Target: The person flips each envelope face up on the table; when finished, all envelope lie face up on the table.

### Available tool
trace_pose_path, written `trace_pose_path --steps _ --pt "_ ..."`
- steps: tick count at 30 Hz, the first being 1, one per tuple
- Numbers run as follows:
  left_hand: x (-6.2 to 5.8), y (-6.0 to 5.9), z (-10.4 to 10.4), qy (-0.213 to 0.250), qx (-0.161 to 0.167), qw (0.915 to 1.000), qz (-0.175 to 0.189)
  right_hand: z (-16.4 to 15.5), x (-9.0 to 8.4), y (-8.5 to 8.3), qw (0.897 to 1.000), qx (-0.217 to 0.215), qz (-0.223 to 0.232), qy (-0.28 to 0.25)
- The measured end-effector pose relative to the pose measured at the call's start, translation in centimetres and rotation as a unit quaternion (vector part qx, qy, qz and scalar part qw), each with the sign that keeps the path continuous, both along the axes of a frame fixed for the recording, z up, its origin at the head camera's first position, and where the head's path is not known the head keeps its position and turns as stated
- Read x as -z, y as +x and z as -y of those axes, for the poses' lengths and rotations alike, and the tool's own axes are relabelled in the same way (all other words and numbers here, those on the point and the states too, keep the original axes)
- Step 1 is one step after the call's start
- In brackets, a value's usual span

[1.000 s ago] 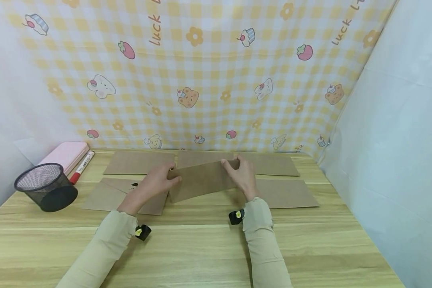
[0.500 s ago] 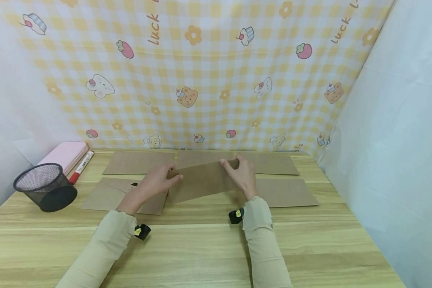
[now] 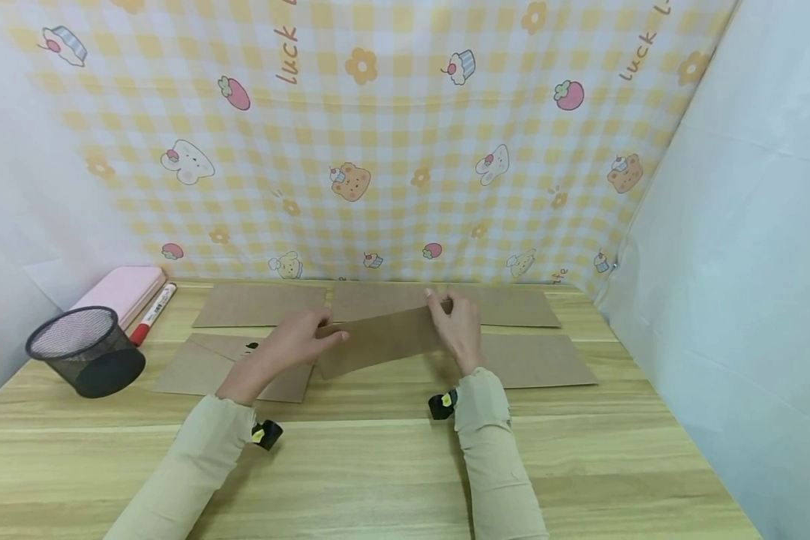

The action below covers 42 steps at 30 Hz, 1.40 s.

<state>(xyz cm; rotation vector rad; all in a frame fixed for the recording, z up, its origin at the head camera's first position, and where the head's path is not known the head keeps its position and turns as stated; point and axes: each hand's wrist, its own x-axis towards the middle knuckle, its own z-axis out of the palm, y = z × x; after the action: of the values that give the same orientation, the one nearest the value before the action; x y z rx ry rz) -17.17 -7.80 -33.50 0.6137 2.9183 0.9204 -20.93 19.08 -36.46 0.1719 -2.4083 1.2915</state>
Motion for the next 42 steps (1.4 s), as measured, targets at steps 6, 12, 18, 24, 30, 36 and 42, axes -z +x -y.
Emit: trace_pose_path --steps 6,12,18,24,30,36,42 --pt "-0.2 0.2 -0.2 0.022 0.045 0.9985 0.02 -0.1 0.2 0.0 1.0 0.028 0.006 -0.005" --pt "-0.3 0.4 -0.2 0.066 0.091 0.9915 0.066 -0.4 0.4 0.0 1.0 0.029 0.009 -0.001" --pt "-0.7 0.8 -0.5 0.036 0.098 0.99 0.095 -0.8 0.1 0.1 1.0 0.01 0.023 0.002" --pt "-0.9 1.3 -0.7 0.007 0.12 0.9877 0.1 -1.1 -0.2 0.3 0.999 -0.018 0.036 0.027" --pt "-0.8 1.8 -0.6 -0.017 0.16 0.9847 0.066 -1.3 -0.6 0.4 0.993 -0.061 0.069 0.08" --pt "-0.2 1.8 -1.0 -0.054 0.163 0.9834 0.058 -1.4 -1.0 0.6 0.984 -0.104 0.1 0.105" --pt "0.2 1.7 -1.1 -0.081 0.141 0.9862 0.034 -1.7 -0.9 1.0 0.975 -0.161 0.128 0.083"
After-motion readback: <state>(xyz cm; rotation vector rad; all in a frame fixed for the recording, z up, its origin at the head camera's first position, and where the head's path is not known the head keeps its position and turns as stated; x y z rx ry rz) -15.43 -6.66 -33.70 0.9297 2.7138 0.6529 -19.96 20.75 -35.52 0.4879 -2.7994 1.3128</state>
